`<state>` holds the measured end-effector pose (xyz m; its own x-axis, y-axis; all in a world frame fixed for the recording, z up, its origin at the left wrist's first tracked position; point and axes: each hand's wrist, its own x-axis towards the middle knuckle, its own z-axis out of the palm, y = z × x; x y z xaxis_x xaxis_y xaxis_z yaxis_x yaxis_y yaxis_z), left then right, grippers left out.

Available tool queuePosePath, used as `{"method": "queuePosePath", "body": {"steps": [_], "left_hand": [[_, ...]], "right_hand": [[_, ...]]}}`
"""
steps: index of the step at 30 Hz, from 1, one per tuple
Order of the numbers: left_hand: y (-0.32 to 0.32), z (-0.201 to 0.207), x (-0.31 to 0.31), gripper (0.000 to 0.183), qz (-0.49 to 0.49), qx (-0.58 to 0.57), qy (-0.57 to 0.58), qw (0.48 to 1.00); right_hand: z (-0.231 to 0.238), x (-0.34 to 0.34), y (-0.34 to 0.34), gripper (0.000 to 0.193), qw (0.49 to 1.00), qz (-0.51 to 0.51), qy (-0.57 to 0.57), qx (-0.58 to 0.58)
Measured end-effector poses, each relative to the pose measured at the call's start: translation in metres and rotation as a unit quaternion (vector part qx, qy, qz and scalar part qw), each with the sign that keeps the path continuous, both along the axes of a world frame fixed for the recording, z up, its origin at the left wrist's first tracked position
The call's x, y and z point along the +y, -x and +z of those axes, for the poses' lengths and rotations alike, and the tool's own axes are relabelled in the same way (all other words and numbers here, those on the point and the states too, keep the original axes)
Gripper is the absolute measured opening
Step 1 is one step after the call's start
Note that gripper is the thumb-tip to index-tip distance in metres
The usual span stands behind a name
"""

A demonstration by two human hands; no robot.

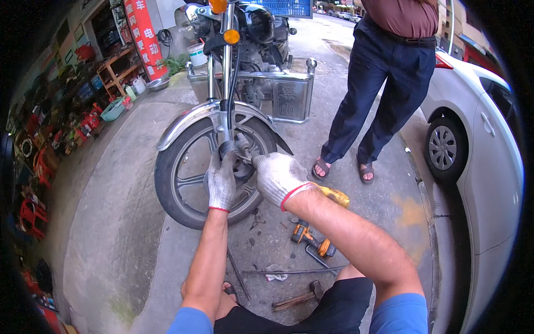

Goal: The person removes a brake caliper from a motorcycle wheel using a metal bar and a hammer to strike it, then uses a screwdriver to pry and realign the components.

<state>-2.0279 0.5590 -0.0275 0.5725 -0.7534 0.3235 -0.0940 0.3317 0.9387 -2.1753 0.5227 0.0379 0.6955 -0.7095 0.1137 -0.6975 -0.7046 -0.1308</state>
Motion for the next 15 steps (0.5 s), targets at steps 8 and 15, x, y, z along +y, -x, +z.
{"method": "queuePosePath", "body": {"steps": [8, 15], "left_hand": [[-0.005, -0.005, -0.003, 0.031, -0.047, 0.099, 0.030, 0.994], [-0.010, -0.007, -0.004, 0.034, -0.045, 0.091, 0.040, 0.994]], "right_hand": [[0.016, 0.007, -0.003, 0.029, 1.000, 0.008, -0.005, 0.002], [0.024, 0.008, -0.010, 0.026, 1.000, 0.007, 0.009, 0.026]]}}
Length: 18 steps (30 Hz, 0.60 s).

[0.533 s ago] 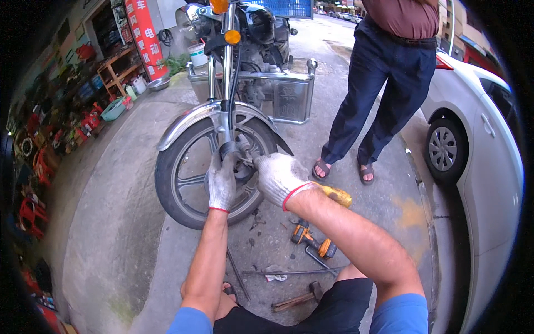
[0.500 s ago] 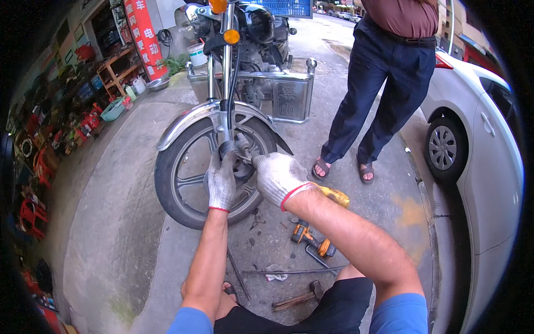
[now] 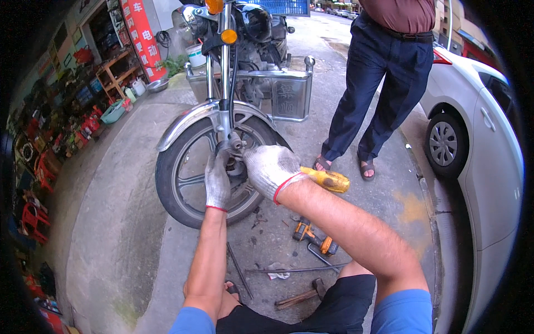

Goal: The person removes a brake caliper from a motorcycle wheel using a metal bar and a hammer to strike it, then uses a screwdriver to pry and realign the components.

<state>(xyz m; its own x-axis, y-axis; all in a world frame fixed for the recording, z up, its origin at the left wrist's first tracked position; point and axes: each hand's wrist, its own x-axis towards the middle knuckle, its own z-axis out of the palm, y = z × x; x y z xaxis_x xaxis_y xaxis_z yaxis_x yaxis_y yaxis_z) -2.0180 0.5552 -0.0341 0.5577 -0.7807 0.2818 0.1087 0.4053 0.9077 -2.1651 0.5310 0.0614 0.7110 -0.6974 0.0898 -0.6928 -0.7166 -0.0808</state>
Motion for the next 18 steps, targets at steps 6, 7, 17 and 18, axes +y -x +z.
{"method": "queuePosePath", "body": {"steps": [6, 7, 17, 18], "left_hand": [[-0.006, 0.000, 0.001, 0.037, 0.008, -0.006, -0.012, 1.000], [-0.005, 0.001, 0.001, 0.037, 0.010, 0.010, -0.002, 1.000], [-0.012, -0.001, -0.001, 0.037, -0.016, 0.043, -0.043, 0.998], [-0.012, -0.001, -0.001, 0.037, -0.019, 0.052, -0.044, 0.997]], "right_hand": [[0.006, -0.005, -0.009, 0.024, 0.999, 0.030, 0.005, 0.034], [0.006, -0.004, -0.010, 0.024, 0.998, 0.044, 0.022, 0.026], [-0.007, -0.007, -0.024, 0.021, 0.997, 0.030, 0.074, 0.016], [-0.003, -0.005, -0.025, 0.021, 0.998, 0.020, 0.054, 0.024]]}}
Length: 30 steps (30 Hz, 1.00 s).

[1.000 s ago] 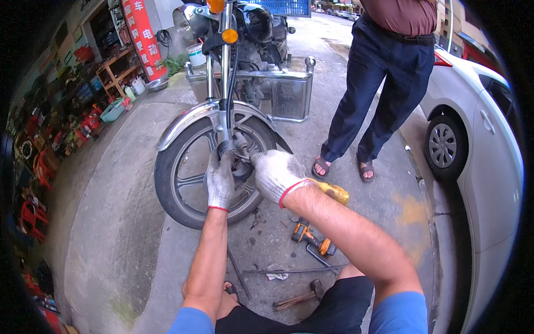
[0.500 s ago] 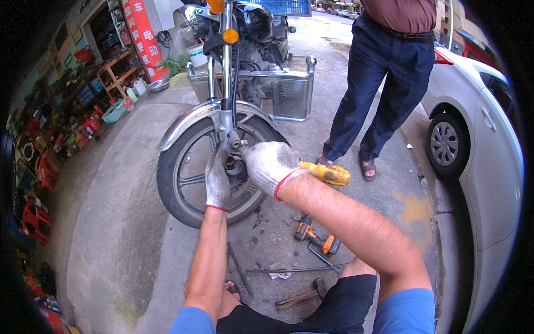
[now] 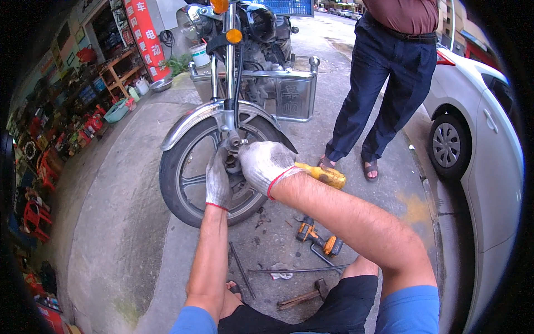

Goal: The person removes a brake caliper from a motorcycle wheel using a metal bar and a hammer to strike it, then uses a screwdriver to pry and realign the components.

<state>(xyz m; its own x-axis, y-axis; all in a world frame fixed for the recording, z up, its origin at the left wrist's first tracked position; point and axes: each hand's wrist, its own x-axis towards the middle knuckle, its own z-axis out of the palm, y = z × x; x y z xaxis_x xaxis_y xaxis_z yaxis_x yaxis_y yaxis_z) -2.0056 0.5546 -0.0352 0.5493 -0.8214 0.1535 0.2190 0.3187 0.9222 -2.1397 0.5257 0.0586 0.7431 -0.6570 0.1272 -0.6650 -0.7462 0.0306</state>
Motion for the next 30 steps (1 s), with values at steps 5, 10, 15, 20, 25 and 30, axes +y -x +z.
{"method": "queuePosePath", "body": {"steps": [5, 10, 15, 20, 25, 30], "left_hand": [[0.000, 0.000, -0.001, 0.036, -0.006, 0.002, -0.002, 1.000], [-0.010, -0.008, -0.003, 0.036, -0.020, 0.019, 0.015, 1.000], [-0.002, 0.005, 0.007, 0.035, -0.055, 0.082, -0.005, 0.995], [-0.012, -0.007, 0.003, 0.034, -0.048, 0.102, -0.015, 0.993], [-0.012, -0.008, 0.002, 0.041, -0.062, 0.116, -0.026, 0.991], [-0.011, -0.001, 0.006, 0.037, -0.072, 0.117, -0.039, 0.990]], "right_hand": [[0.004, -0.001, -0.002, 0.022, 0.999, -0.028, -0.038, 0.002], [0.012, 0.001, -0.002, 0.024, 0.998, -0.013, -0.038, 0.043], [0.012, -0.004, -0.002, 0.024, 0.998, -0.007, -0.047, 0.040], [0.014, -0.002, -0.007, 0.022, 0.998, 0.006, -0.050, 0.039], [0.018, 0.001, -0.008, 0.022, 0.997, 0.000, -0.075, -0.001], [0.017, -0.002, -0.009, 0.023, 0.998, 0.017, -0.055, 0.037]]}}
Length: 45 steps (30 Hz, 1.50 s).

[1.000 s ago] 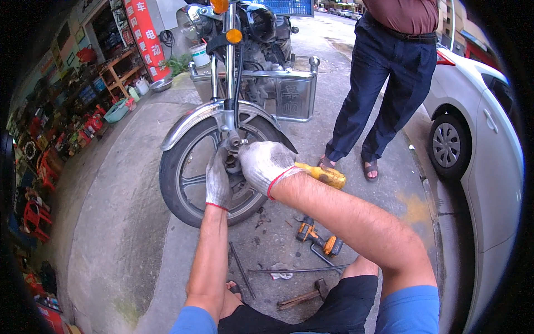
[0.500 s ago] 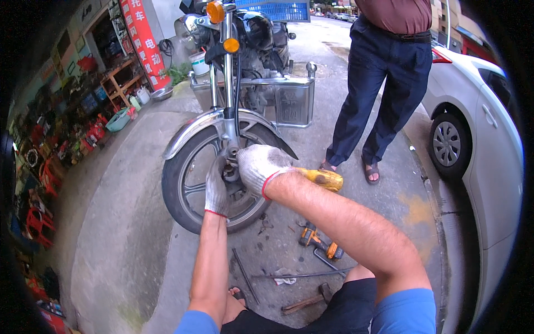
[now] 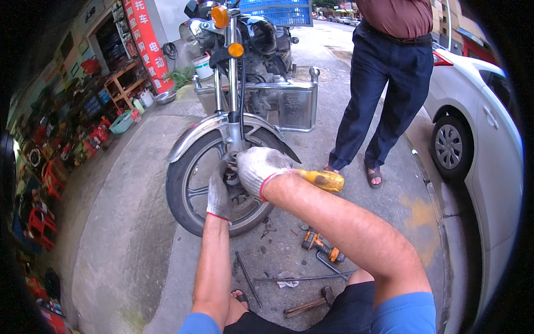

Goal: The person removes a brake caliper from a motorcycle wheel using a metal bar and a hammer to strike it, then uses a screwdriver to pry and realign the components.

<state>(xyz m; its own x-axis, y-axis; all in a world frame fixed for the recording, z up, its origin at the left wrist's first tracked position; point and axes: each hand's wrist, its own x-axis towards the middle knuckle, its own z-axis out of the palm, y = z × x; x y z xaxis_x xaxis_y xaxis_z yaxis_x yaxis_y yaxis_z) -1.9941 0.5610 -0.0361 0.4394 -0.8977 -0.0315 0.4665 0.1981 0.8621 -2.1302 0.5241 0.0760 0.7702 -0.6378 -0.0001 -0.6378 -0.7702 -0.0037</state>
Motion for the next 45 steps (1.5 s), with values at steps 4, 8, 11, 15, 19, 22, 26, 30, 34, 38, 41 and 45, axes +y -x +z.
{"method": "queuePosePath", "body": {"steps": [4, 8, 11, 15, 19, 22, 26, 30, 34, 38, 41, 45], "left_hand": [[-0.003, -0.004, -0.002, 0.036, 0.008, -0.016, 0.013, 1.000], [-0.009, -0.011, -0.006, 0.038, 0.006, -0.048, 0.048, 0.998], [-0.009, -0.015, -0.008, 0.036, 0.011, -0.063, 0.055, 0.996], [-0.010, -0.016, -0.007, 0.036, -0.010, -0.062, 0.056, 0.996], [-0.005, -0.012, -0.005, 0.036, -0.019, -0.055, 0.065, 0.996], [-0.007, -0.014, -0.008, 0.036, -0.019, -0.045, 0.075, 0.996], [-0.010, -0.017, -0.010, 0.036, -0.001, -0.037, 0.055, 0.998], [-0.006, -0.011, -0.009, 0.037, -0.028, 0.013, 0.051, 0.998], [-0.003, -0.002, -0.004, 0.037, -0.052, 0.024, 0.060, 0.997], [-0.009, -0.006, -0.003, 0.035, -0.064, 0.001, 0.087, 0.994], [-0.006, -0.004, 0.003, 0.034, -0.061, -0.015, 0.092, 0.994], [-0.006, -0.005, 0.010, 0.036, -0.061, -0.014, 0.105, 0.992]], "right_hand": [[0.003, 0.002, 0.004, 0.024, 1.000, -0.005, 0.000, 0.012], [0.000, 0.004, 0.008, 0.024, 1.000, -0.008, 0.019, -0.013], [0.001, 0.004, 0.011, 0.027, 1.000, -0.014, 0.008, -0.001], [-0.003, 0.004, 0.019, 0.026, 0.999, -0.020, -0.004, -0.049], [-0.007, 0.001, 0.027, 0.025, 0.999, -0.011, -0.002, -0.052], [-0.010, 0.001, 0.031, 0.026, 0.996, 0.030, 0.004, -0.085], [-0.011, 0.000, 0.029, 0.026, 0.998, 0.009, 0.002, -0.064], [-0.011, -0.005, 0.032, 0.027, 0.996, 0.002, 0.007, -0.085], [-0.002, 0.000, 0.033, 0.029, 0.997, -0.004, 0.014, -0.075], [0.001, 0.001, 0.037, 0.034, 0.997, 0.012, 0.006, -0.074], [-0.009, -0.002, 0.041, 0.037, 0.996, 0.020, 0.008, -0.082], [-0.013, 0.002, 0.047, 0.039, 0.992, 0.041, 0.029, -0.112]]}}
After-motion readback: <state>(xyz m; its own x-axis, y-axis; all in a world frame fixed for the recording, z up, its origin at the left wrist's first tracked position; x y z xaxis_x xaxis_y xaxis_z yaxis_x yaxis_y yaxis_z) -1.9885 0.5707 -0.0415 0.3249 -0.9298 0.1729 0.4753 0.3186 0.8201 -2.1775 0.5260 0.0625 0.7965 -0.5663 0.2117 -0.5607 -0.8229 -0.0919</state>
